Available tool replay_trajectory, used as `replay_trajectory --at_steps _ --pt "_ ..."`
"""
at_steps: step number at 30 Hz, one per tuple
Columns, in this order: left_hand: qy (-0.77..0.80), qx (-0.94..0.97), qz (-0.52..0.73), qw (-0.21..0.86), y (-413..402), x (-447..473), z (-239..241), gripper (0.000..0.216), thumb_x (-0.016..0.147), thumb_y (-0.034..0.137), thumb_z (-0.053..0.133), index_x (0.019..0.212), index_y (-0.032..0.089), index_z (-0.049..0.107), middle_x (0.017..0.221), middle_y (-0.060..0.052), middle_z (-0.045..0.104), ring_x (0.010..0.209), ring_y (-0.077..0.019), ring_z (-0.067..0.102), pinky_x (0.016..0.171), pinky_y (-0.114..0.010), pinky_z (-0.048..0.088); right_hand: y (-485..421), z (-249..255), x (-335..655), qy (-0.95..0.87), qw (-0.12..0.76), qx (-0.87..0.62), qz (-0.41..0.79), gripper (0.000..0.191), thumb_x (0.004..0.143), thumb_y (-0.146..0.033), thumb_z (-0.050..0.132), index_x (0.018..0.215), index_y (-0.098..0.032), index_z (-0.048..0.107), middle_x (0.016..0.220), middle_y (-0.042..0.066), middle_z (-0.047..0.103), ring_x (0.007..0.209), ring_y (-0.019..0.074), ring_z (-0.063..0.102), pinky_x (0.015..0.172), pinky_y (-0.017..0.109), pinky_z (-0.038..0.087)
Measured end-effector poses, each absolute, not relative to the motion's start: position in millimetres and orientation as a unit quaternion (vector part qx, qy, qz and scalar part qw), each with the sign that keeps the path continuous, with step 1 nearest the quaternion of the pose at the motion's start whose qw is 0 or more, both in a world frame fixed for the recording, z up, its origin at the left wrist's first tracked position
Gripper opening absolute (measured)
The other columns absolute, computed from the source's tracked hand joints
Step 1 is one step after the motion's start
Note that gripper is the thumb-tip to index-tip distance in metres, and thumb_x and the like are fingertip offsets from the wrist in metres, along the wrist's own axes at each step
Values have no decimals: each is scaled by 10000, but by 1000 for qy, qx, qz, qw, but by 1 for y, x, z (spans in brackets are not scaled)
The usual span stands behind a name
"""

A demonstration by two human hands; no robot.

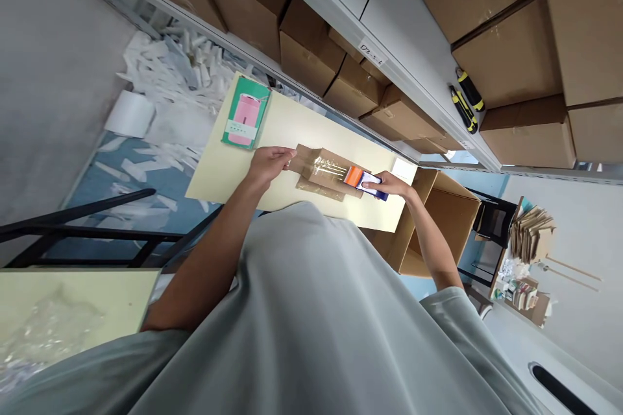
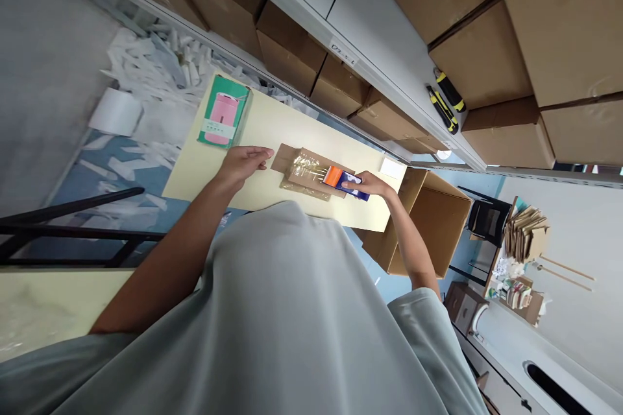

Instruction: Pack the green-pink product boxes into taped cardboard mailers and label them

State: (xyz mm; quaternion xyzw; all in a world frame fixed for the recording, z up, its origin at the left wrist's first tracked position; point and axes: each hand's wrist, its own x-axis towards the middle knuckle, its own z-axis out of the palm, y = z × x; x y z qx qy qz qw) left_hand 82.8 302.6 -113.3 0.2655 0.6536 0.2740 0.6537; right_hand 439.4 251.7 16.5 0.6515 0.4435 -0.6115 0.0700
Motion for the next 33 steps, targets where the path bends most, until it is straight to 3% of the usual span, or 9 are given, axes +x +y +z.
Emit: replay_trajectory --at_steps 7,10,13,16,20,24,33 --pt "664 223 214 681 297 119 -150 384 633 380 1012 796 156 746 666 3 651 664 -148 586 729 -327 570 250 16 436 455 76 626 -628 696 800 -833 923 808 -164 731 699 34 758 599 128 702 571 205 569" --pt "661 213 210 688 288 129 -154 420 683 363 988 970 149 768 814 -48 748 791 -200 696 820 -354 608 254 15 427 482 79 620 -614 704 806 -855 888 815 -168 730 693 27 759 596 130 702 573 209 554" --pt "708 291 216 606 278 126 -147 508 744 318 935 1197 152 775 1044 -113 820 1032 -275 771 971 -389 618 257 17 421 499 93 617 -601 720 794 -875 868 782 -171 716 684 23 753 611 137 704 579 217 532" --pt "705 401 237 534 265 122 -131 375 871 363 824 1188 163 813 1137 -123 841 1118 -291 786 1068 -385 604 257 19 420 503 105 616 -596 713 826 -869 844 801 -164 736 706 22 758 640 144 713 598 226 517" --pt "659 471 260 526 254 129 -112 270 835 377 856 1020 181 858 1100 -105 856 997 -285 804 1026 -391 632 253 19 423 515 101 617 -586 686 848 -836 859 837 -159 748 743 23 774 672 151 725 624 238 506" --pt "693 411 265 530 256 139 -115 216 746 309 910 905 174 852 942 -97 830 908 -281 798 921 -419 660 251 15 421 529 93 611 -582 668 877 -814 861 803 -160 751 716 29 766 655 165 729 640 256 514" --pt "729 352 262 525 260 143 -128 239 722 272 872 910 128 840 930 -95 816 908 -228 751 851 -365 661 226 29 471 491 118 610 -611 693 864 -817 886 749 -142 779 733 111 827 601 185 744 586 285 556"
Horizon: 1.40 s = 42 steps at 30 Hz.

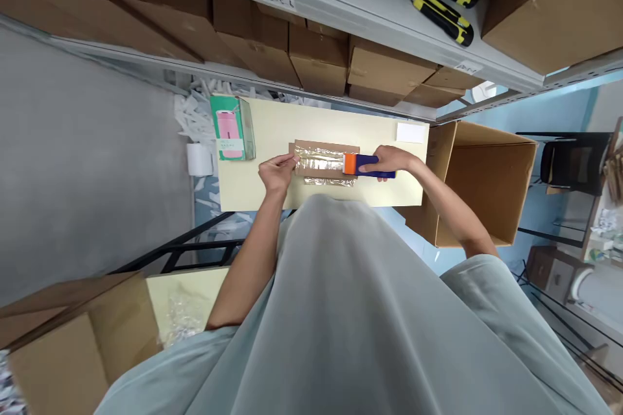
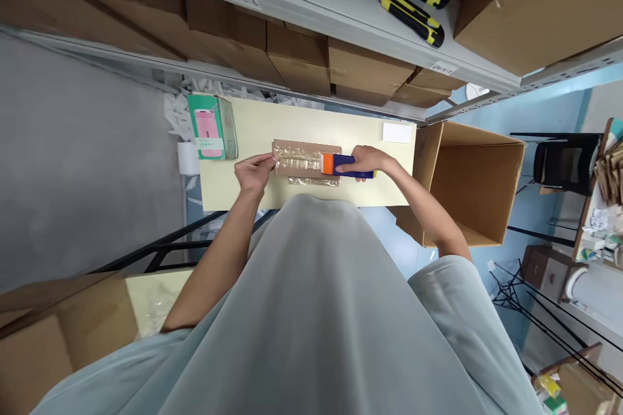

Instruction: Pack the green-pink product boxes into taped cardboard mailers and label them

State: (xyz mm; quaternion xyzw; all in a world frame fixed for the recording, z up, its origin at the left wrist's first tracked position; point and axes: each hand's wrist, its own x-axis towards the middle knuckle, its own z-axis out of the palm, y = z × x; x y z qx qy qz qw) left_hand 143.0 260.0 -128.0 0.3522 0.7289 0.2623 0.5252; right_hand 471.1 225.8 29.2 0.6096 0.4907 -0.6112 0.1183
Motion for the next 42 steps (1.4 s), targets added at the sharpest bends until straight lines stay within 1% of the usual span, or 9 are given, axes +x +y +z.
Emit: replay_trajectory --at_steps 4,13,18,21,27,32,35,37,42 --pt "737 358 249 516 261 147 -130 224 706 282 878 875 145 827 884 -65 795 853 -209 726 834 -357 645 195 35 524 450 124 624 -627 687 823 -822 910 749 -147 804 700 99 816 601 189 756 621 294 586" --pt "751 358 231 504 263 160 -124 134 794 119 876 877 108 771 703 49 686 757 -131 588 864 -371 582 180 17 558 423 114 599 -671 711 691 -803 1017 805 -139 787 731 81 812 619 181 748 616 294 596" --pt "755 368 226 493 264 165 -118 132 809 117 858 905 98 769 677 52 664 751 -135 576 838 -365 576 176 6 555 461 144 641 -596 624 833 -740 965 782 -147 777 699 76 792 637 198 755 679 311 597" --pt "758 364 222 494 263 168 -115 124 803 113 851 862 112 742 674 60 650 747 -126 571 846 -366 572 179 -9 539 489 189 675 -519 562 925 -674 911 803 -139 790 708 103 798 744 250 798 776 332 605" --pt "753 371 224 495 262 170 -112 135 783 135 845 831 141 719 678 68 632 740 -127 592 853 -366 592 181 -33 498 494 207 718 -445 477 999 -577 853 1145 -125 810 1068 195 866 1080 352 826 933 382 615" --pt "753 418 199 468 261 169 -113 133 809 192 825 887 143 729 708 45 656 770 -154 591 834 -357 562 177 -48 466 485 212 748 -399 363 1080 -455 754 1231 -128 806 1177 235 852 1125 381 819 924 447 631" --pt "755 444 178 448 260 166 -113 117 839 212 802 917 152 738 767 30 676 775 -163 597 841 -355 547 169 -56 461 456 221 782 -363 320 1097 -376 742 1217 -88 808 1202 287 834 1164 411 811 963 485 610" --pt "761 467 158 422 257 165 -113 154 865 228 795 998 161 755 874 3 708 805 -183 635 902 -380 572 159 -58 465 429 203 801 -366 364 1123 -434 717 1238 -99 799 1221 279 828 1217 396 799 989 450 597" --pt "704 598 219 314 244 190 -99 473 916 165 740 1386 145 690 1333 -162 698 1188 -293 698 1143 -490 564 137 -33 482 393 96 838 -367 435 1149 -551 634 1285 -152 741 1248 190 825 1198 341 791 974 391 601"
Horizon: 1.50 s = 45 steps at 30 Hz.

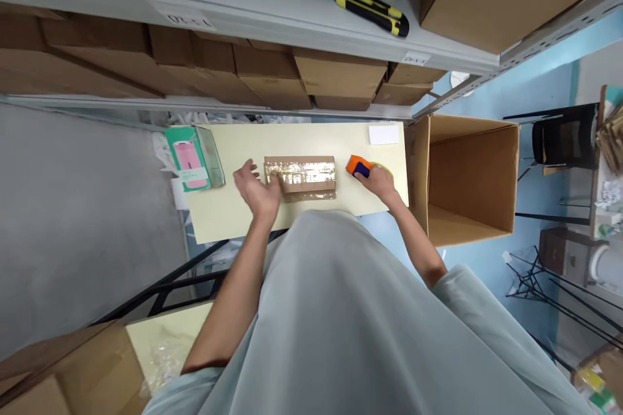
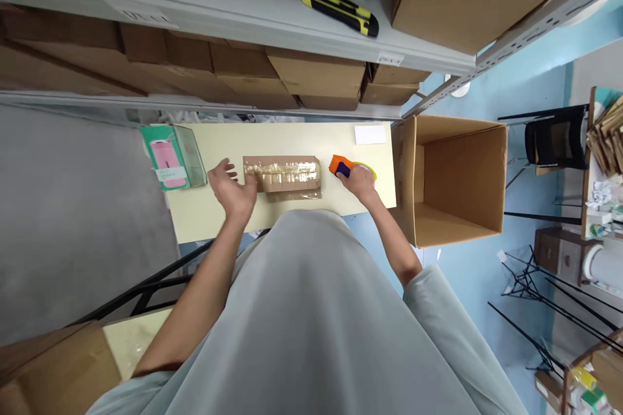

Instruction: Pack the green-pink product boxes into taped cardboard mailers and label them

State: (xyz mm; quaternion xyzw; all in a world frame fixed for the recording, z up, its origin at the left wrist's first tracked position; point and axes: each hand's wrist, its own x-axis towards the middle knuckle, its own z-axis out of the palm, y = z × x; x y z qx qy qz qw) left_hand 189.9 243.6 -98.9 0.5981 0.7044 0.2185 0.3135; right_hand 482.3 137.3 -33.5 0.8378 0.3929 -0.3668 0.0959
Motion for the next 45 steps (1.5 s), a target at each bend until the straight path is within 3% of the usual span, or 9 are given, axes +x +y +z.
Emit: replay_trajectory --at_steps 6,13,19,24,28,32,35,41,45 --pt "397 779 338 348 232 274 -38 271 1083 259 617 1314 237 758 1225 -114 754 1207 -298 709 1143 -494 583 174 30 485 473 -67 801 -360 489 1077 -402 637 1483 -138 570 1309 185 786 1176 366 784 949 433 635" --pt "393 737 490 250 313 319 35 476 1091 232 590 1564 204 626 1436 -187 652 1403 -319 657 1247 -506 548 304 104 478 669 -173 692 -208 517 1126 -381 518 1547 -81 498 1222 230 795 1182 417 770 1059 551 610" --pt "424 738 460 252 410 326 56 701 971 129 555 1670 100 520 1687 -259 535 1593 -377 560 1367 -550 460 429 140 461 698 -114 698 -113 536 1112 -271 534 1592 -33 522 1291 277 808 1296 448 757 1180 588 550" --pt "423 766 392 283 420 313 39 689 969 156 550 1657 110 551 1705 -230 588 1612 -381 561 1400 -590 422 479 144 449 686 -15 719 -115 462 1097 -244 584 1516 -56 637 1399 271 792 1363 414 743 1226 519 532" --pt "451 750 366 318 383 272 -1 619 1030 230 526 1636 120 576 1691 -222 612 1602 -374 579 1380 -578 454 486 133 450 692 -39 718 -64 550 1082 -248 579 1580 -14 587 1550 301 697 1482 413 645 1342 571 429" --pt "531 698 325 354 331 205 -57 593 1036 318 572 1602 145 613 1651 -214 648 1578 -386 602 1368 -566 471 434 96 456 687 -198 699 21 691 1125 -371 506 1739 -63 429 1715 297 532 1585 434 515 1353 666 388" --pt "608 651 251 377 287 154 -93 615 1007 339 587 1584 128 624 1610 -232 676 1536 -411 637 1324 -581 512 342 39 445 636 -286 717 -2 659 1191 -452 377 1779 -154 396 1724 243 535 1632 376 484 1365 644 390" --pt "633 647 98 413 230 124 -115 625 1057 419 535 1575 75 605 1608 -269 674 1475 -422 680 1267 -557 535 158 -70 370 484 -246 811 -218 683 1163 -465 395 1695 -50 498 1715 274 573 1636 361 531 1394 582 410" --pt "618 665 38 417 230 149 -114 554 1110 512 477 1468 129 658 1317 -240 810 1269 -446 773 1114 -561 599 133 -91 336 414 -216 839 -279 750 1155 -446 427 1757 -2 372 1820 288 435 1735 358 411 1433 559 353"
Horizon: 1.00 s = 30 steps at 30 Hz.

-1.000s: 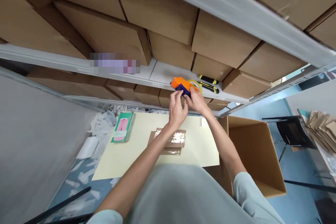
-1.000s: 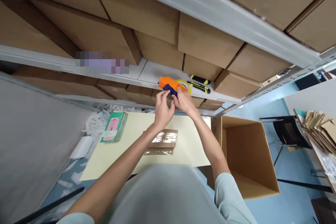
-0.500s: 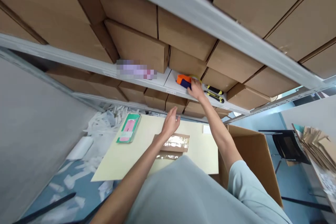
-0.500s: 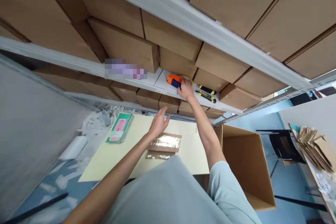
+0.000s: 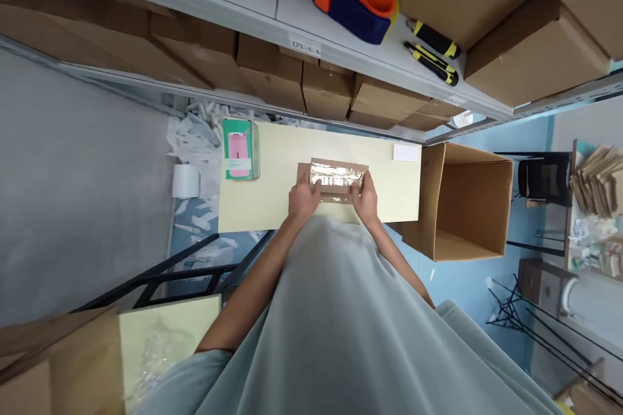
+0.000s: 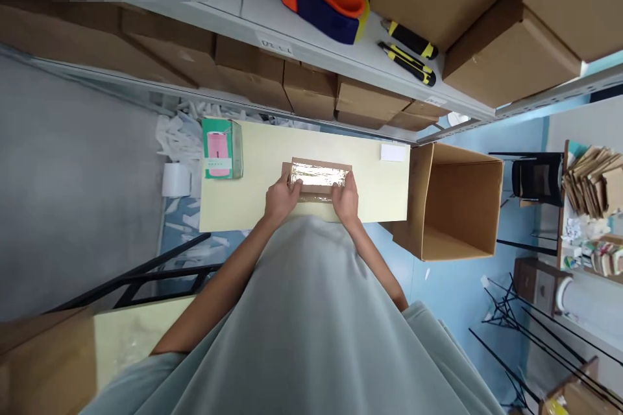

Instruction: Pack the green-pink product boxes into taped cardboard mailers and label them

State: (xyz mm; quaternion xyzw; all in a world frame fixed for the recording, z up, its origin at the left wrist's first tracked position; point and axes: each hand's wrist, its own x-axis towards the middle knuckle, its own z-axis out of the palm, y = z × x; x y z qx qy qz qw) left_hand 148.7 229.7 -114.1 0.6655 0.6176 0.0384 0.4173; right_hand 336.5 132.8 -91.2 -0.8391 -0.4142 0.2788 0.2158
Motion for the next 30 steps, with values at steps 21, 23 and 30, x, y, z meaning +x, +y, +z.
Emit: replay_trajectory --at_steps 21,23,30 --pt "619 627 26 473 242 184 -145 644 1153 565 413 1564 109 607 1268 -265 811 1277 -485 746 1085 -582 569 141 -111 386 -303 248 -830 397 806 1203 -654 345 1806 -120 333 1544 185 748 1447 299 710 1206 414 550" --pt "605 628 31 489 247 181 -146 580 1157 514 394 1510 131 650 1272 -243 810 1265 -463 750 1098 -565 566 140 -109 388 -315 259 -826 388 777 1206 -663 329 1774 -139 409 1541 165 751 1451 283 701 1214 397 540" --pt "577 657 114 471 260 149 -121 413 1079 470 549 1215 150 771 1299 -237 731 1352 -395 673 1193 -531 572 135 -85 390 -398 293 -810 314 650 1193 -584 373 1568 -147 675 1469 208 708 1446 308 628 1242 482 537"
